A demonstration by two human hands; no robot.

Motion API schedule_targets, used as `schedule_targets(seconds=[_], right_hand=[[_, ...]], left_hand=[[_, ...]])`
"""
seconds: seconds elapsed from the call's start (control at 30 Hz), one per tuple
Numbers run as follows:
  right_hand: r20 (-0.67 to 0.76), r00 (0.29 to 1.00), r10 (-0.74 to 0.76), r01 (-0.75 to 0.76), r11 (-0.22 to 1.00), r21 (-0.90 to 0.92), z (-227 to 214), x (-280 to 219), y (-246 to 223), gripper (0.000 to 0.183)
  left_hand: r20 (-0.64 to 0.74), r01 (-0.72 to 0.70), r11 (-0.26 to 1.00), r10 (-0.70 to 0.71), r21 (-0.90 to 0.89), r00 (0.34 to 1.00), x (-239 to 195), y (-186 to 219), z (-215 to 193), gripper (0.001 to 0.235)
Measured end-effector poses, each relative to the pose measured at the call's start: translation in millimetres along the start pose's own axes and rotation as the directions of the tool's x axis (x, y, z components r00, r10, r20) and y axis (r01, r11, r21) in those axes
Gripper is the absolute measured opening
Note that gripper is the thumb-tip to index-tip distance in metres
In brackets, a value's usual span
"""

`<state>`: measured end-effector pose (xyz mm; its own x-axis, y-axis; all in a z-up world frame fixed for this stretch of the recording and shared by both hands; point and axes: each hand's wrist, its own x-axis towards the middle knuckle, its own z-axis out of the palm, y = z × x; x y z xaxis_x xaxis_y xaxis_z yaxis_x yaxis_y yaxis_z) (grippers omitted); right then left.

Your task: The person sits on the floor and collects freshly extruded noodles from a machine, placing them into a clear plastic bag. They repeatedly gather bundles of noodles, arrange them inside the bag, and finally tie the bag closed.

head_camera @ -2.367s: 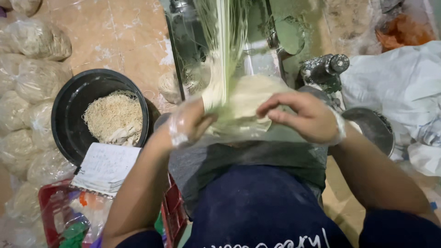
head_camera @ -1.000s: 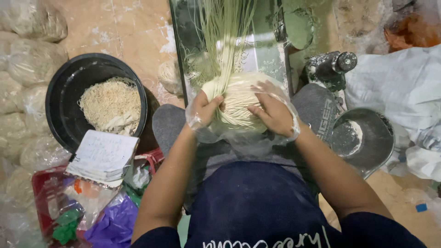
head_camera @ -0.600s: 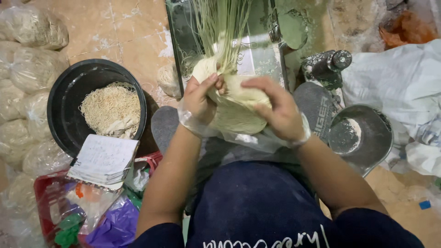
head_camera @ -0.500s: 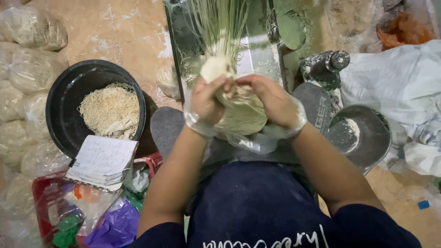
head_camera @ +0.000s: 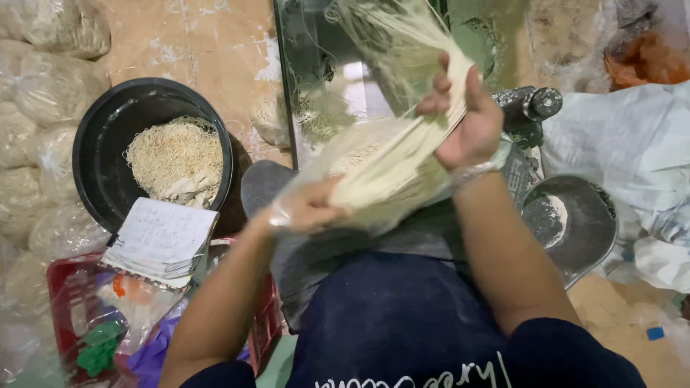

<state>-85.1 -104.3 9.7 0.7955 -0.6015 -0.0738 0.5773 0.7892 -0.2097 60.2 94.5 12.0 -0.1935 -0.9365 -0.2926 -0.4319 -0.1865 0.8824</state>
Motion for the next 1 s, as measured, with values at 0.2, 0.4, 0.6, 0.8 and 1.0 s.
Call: schedule_targets(seconds=[0.2,0.4,0.6,0.8,1.0], right_hand=[[-0.192,0.981,-0.029,0.005,0.993,-0.121,-11.7,16.7,8.8,0.02],[-0.12,0.99,0.081,-0.141,0.717,-0.683,31.1,12.9,25.6,0.017],[-0.002,0.917,0.399,-0.212,0.481,-0.851,44.6,-9.9,43.9,0.01],[-0.033,0.916,0.4,0.053,-0.201,-0.978,24.7,-33.6,16.3,0.03],[-0.102,0.868,0.486,0.181,-0.501,-0.847,-29.3,-43.2,-29.2,0.019]], left_hand=[[-0.395,0.097,0.921,0.065,0.378,0.916,28.4,-72.5,-27.6,0.042],[-0.372,0.101,0.972,-0.175,-0.212,0.912,46.7,41.3,-31.8,0.076],[-0.401,-0.434,0.112,0.233,-0.894,0.886,82.0,25.0,-20.1,0.071],[-0.684,-0.666,-0.155,0.18,-0.73,0.707,84.7,10.3,-41.3,0.041],[-0.614,-0.712,-0.114,-0.424,-0.692,0.665,82.4,-10.0,-53.2,0.042]])
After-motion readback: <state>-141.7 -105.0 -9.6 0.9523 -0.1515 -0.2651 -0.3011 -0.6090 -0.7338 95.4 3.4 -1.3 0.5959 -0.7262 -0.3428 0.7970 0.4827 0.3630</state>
